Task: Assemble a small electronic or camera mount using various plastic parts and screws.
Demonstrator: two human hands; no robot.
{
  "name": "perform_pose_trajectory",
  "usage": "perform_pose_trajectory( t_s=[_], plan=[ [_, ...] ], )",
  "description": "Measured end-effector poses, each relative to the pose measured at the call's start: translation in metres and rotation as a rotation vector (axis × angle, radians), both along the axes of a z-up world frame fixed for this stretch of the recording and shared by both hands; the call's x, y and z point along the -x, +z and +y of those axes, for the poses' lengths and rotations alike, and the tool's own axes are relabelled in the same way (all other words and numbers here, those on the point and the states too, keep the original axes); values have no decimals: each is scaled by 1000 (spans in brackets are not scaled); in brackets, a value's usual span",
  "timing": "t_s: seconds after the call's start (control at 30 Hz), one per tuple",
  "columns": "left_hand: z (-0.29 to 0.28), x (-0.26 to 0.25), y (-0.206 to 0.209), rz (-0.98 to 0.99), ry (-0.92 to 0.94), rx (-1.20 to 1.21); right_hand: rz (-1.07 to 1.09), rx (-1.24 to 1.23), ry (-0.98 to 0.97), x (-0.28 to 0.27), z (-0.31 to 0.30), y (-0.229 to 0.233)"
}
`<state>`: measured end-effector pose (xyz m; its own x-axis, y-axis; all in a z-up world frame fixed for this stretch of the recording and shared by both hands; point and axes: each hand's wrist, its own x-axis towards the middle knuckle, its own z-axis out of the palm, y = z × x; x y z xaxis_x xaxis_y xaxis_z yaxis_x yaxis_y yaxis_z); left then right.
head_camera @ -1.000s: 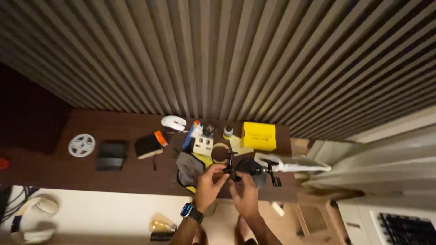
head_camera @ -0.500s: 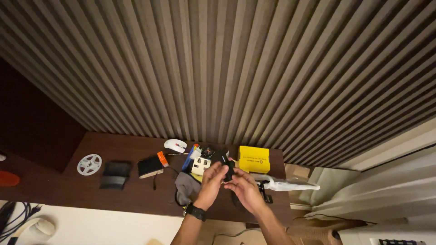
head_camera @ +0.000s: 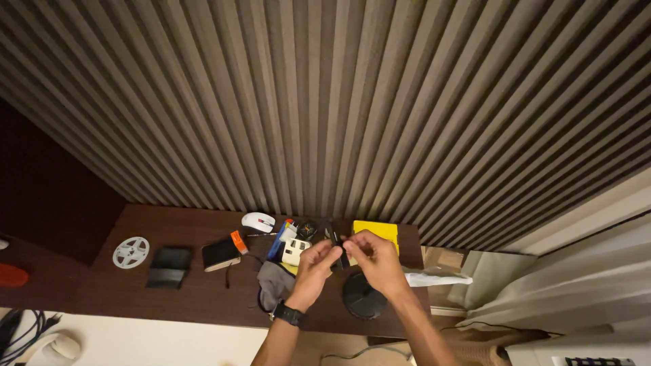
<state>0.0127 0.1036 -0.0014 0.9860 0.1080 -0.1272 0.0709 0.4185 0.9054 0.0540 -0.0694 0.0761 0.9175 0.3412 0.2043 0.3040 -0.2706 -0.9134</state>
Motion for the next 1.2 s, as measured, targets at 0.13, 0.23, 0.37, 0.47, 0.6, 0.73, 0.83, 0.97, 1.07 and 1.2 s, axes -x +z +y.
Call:
perform_pose_trajectory(
  t_s=[0.13, 0.23, 0.37, 0.47, 0.6, 0.73, 0.83, 0.97, 1.07, 1.2],
  plan=[
    [2, 5, 23, -66, -64, 195, -159, 56, 70, 17, 4, 49],
    [4, 4, 30, -11, -79, 194, -364, 134, 115, 22, 2, 66],
    [4, 0, 26, -117, -77, 136, -313, 43, 103, 22, 1, 67],
    [3, 2, 40, -85, -79, 89, -112, 64, 11, 18, -2, 60],
    [4, 0, 42, -135, -118, 97, 19, 146, 10, 11, -6, 50],
    [5, 2, 35, -144, -89, 35, -263, 67, 149, 13, -9, 62],
    [2, 5, 41, -93, -75, 22, -335, 102, 184, 17, -9, 73],
    [-1, 8, 49, -7, -71, -6, -75, 74, 59, 17, -4, 68],
    [-1, 7, 43, -26, -81, -15, 7, 131, -23, 14, -5, 59],
    [-2, 6, 41, -71, -72, 18, -83, 42, 60, 11, -8, 50]
  ],
)
